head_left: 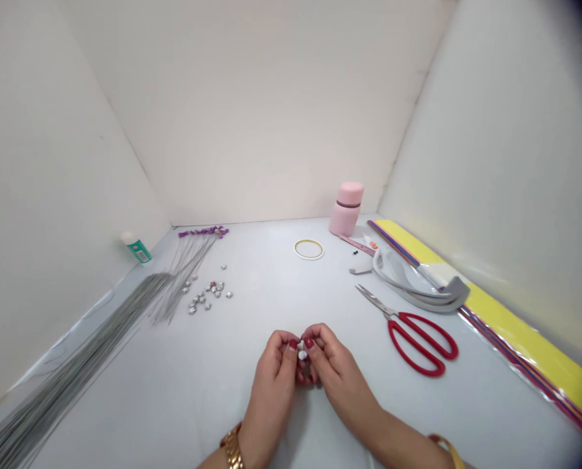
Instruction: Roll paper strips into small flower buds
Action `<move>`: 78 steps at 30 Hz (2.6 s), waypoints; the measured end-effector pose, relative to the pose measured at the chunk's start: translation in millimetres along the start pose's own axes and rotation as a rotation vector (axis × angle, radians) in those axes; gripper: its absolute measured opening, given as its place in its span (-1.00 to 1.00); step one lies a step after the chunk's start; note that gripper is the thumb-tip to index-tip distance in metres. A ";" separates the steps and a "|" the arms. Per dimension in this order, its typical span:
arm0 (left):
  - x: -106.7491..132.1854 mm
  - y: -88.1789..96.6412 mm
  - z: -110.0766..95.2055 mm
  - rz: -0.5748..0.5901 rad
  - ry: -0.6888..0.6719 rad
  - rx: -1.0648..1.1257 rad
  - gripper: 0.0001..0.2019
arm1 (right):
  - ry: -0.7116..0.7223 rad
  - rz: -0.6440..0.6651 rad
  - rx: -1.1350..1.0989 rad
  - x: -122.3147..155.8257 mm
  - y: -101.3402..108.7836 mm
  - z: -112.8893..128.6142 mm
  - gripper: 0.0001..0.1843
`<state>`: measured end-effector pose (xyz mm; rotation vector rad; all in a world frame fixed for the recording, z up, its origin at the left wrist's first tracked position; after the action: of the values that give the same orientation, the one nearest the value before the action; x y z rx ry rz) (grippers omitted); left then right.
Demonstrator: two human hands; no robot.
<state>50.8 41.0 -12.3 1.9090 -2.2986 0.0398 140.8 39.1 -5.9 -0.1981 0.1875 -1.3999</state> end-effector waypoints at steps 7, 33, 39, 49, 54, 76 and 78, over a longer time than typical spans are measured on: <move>-4.1 -1.3 7.3 0.033 0.087 0.288 -0.83 | -0.051 -0.032 0.001 -1.9 3.4 -2.6 -0.79; -25.1 81.5 10.7 -0.589 0.137 0.599 -0.81 | -0.165 -0.095 -0.028 -4.9 16.1 -13.5 -0.72; -19.0 51.0 8.3 -0.378 0.089 0.348 -0.68 | -0.169 -0.061 -0.024 -6.8 17.0 -16.4 -0.69; -10.8 17.8 -0.3 -0.054 -0.137 -0.330 -0.63 | -0.161 -0.111 0.083 -5.6 19.9 -13.0 -0.60; -11.0 15.0 -0.5 -0.008 -0.153 -0.380 -0.69 | 0.082 -0.147 0.444 -13.0 31.3 15.3 -0.67; -17.5 9.3 12.9 0.052 -0.212 -0.573 -0.71 | 0.239 -0.276 1.547 -43.3 125.5 67.3 -0.81; -15.5 9.2 8.2 0.067 -0.207 -0.546 -0.70 | 0.257 -0.247 1.568 -59.5 117.0 66.4 -0.83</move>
<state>43.6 56.8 -21.8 1.6093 -2.1823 -0.7297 259.5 118.2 30.2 1.2833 -0.7573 -1.4460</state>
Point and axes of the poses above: each hand's wrist, its own x-axis away from the middle knuckle, its own y-axis out of the back of the hand, z = x × y, the point moved 6 cm from there along -x, towards the middle knuckle, and after that the axes turned 15 degrees about -x, right-handed, at the moved point
